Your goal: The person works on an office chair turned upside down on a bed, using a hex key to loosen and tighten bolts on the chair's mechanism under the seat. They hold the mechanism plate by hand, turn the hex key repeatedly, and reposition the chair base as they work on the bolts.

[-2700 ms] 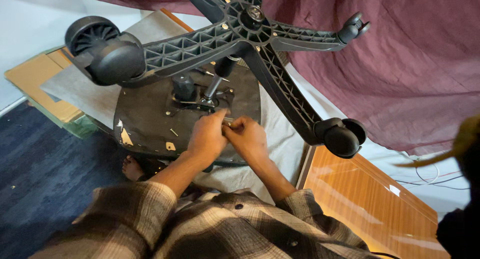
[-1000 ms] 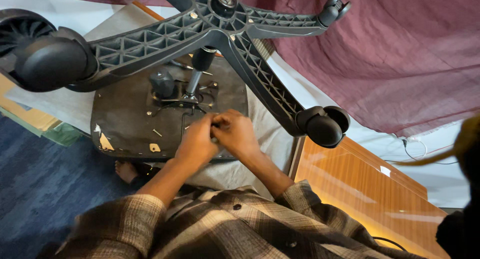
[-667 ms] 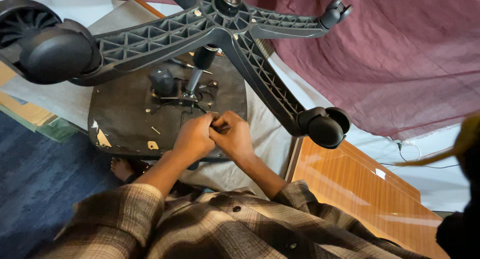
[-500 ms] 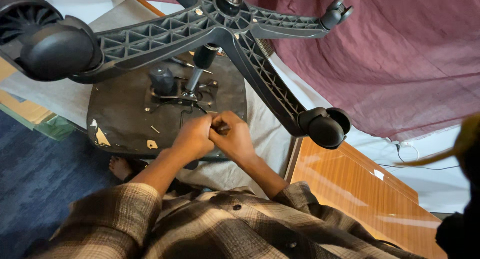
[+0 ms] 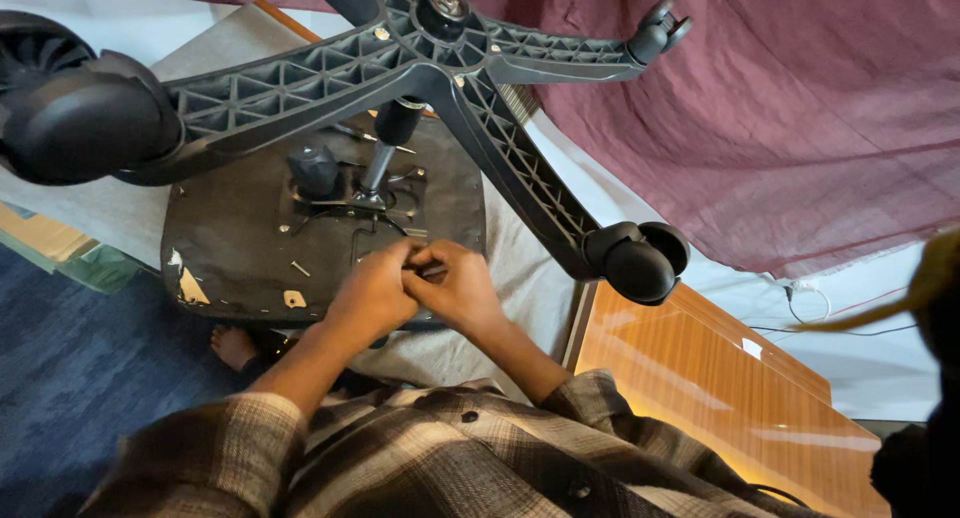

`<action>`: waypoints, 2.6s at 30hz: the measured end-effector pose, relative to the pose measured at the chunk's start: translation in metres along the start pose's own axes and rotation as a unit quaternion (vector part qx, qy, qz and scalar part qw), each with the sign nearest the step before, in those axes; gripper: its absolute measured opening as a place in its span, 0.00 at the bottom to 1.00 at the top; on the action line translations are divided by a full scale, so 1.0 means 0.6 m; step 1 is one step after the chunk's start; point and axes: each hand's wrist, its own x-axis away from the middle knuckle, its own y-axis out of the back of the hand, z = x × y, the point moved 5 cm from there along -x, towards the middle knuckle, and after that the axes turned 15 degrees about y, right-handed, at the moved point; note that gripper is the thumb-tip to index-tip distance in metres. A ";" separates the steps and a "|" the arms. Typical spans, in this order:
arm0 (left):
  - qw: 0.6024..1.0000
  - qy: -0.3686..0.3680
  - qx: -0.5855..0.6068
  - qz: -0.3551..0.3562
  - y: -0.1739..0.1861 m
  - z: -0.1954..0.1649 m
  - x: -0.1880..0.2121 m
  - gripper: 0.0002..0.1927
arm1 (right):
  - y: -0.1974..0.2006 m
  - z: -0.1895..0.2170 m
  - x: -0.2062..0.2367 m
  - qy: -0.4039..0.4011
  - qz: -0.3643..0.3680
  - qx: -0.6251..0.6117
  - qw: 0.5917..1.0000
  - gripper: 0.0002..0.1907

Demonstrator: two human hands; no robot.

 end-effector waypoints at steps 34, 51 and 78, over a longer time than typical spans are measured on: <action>0.991 -0.025 -0.101 -0.085 0.021 -0.037 0.016 0.31 | 0.015 0.012 -0.012 -0.063 -0.061 0.126 0.988 0.14; 0.979 -0.056 -0.171 -0.098 0.011 -0.045 0.000 0.28 | 0.015 0.019 -0.018 -0.120 0.002 0.187 0.975 0.12; 0.994 0.029 -0.107 -0.024 0.017 -0.024 0.002 0.22 | 0.021 0.030 -0.013 -0.088 -0.012 0.151 0.985 0.15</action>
